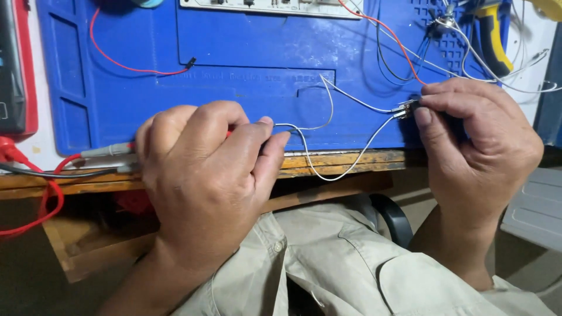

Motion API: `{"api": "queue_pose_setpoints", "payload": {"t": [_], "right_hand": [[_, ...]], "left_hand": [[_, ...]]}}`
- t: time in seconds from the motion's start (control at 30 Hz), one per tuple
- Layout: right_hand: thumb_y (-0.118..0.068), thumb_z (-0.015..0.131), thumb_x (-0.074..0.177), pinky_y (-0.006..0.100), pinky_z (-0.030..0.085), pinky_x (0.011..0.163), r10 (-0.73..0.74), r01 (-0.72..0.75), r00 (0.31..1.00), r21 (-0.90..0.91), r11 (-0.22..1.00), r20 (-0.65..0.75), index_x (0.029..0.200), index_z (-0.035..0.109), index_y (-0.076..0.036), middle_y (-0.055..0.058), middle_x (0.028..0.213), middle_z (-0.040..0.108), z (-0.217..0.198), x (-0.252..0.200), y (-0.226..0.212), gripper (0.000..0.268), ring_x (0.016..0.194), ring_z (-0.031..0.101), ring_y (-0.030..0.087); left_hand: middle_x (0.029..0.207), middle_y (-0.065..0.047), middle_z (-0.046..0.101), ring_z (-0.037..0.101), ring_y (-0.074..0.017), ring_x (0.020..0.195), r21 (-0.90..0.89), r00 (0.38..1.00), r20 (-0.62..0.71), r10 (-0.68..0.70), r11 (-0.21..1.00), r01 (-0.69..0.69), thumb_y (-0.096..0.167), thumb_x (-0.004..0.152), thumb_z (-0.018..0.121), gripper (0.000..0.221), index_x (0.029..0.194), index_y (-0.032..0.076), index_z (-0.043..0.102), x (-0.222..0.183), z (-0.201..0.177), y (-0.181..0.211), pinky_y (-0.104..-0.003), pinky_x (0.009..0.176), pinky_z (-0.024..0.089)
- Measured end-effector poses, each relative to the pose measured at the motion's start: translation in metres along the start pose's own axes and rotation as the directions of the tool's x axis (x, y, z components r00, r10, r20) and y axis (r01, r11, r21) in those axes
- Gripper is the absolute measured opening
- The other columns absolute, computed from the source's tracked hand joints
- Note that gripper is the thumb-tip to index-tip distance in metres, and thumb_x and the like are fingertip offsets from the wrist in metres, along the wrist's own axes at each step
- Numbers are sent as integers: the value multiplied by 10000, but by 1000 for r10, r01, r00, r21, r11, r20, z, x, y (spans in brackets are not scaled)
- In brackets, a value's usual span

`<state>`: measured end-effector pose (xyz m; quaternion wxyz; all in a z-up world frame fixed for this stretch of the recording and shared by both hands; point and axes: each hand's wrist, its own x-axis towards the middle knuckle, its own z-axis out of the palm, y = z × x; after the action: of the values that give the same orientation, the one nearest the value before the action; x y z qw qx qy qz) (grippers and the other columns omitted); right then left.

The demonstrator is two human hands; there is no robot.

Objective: Testing electronic components on a circuit board using a multimeter and applying cleaning fluid to a small part.

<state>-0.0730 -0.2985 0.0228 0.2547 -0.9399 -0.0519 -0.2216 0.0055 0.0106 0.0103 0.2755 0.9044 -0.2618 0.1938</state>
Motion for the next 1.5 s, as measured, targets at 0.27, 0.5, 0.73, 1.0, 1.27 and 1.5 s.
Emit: {"api": "queue_pose_setpoints", "payload": {"t": [0.27,0.5,0.73,1.0,1.27,1.5], "right_hand": [[248,859,1309,567,655,1266,17,-17,1000,-5,1000,24,1323,821,215,397,1339,820,-2,0,-2,52,1321,807,501],[262,838,1315,543,654,1240,30,-30,999,26,999,28,1350,824,225,411,1349,808,-2,0,-3,53,1311,805,493],[172,782,1276,611,627,1301,23,-24,999,28,999,31,1461,777,270,436,1441,798,-9,-5,0,210,1411,789,566],[359,721,1420,572,556,1288,101,-102,995,155,983,13,1578,674,293,456,1528,690,0,-39,-21,178,1551,650,592],[-52,990,1268,528,599,980,-135,184,947,-149,972,293,1427,909,-31,176,1271,832,25,33,-74,179,1096,770,390],[48,975,1176,438,584,918,-56,63,951,-12,998,304,1238,888,-35,150,1167,775,39,41,-84,135,1057,747,325]], "left_hand": [[1124,40,737,610,-322,1022,11,1000,14,10,1000,-10,238,1123,1114,229,1066,219,893,0,-2,0,-525,951,449],[1142,41,747,618,-323,1030,29,1000,28,12,999,-13,250,1134,1130,225,1079,228,912,0,-2,0,-529,964,455],[1131,41,747,617,-315,1005,28,1000,8,20,999,-20,250,1120,1136,226,1087,219,915,0,0,0,-535,958,466],[1022,46,660,587,-292,981,-33,999,-42,14,999,-16,237,1086,1057,321,928,192,781,4,-3,2,-500,959,454],[1009,39,643,570,-294,954,-22,998,-53,22,999,-23,255,1081,1071,329,962,188,771,4,-4,1,-499,923,463],[1028,7,651,559,-304,937,-68,997,-62,50,996,-54,119,1173,886,303,926,147,713,7,-9,-1,-515,917,460]]}}
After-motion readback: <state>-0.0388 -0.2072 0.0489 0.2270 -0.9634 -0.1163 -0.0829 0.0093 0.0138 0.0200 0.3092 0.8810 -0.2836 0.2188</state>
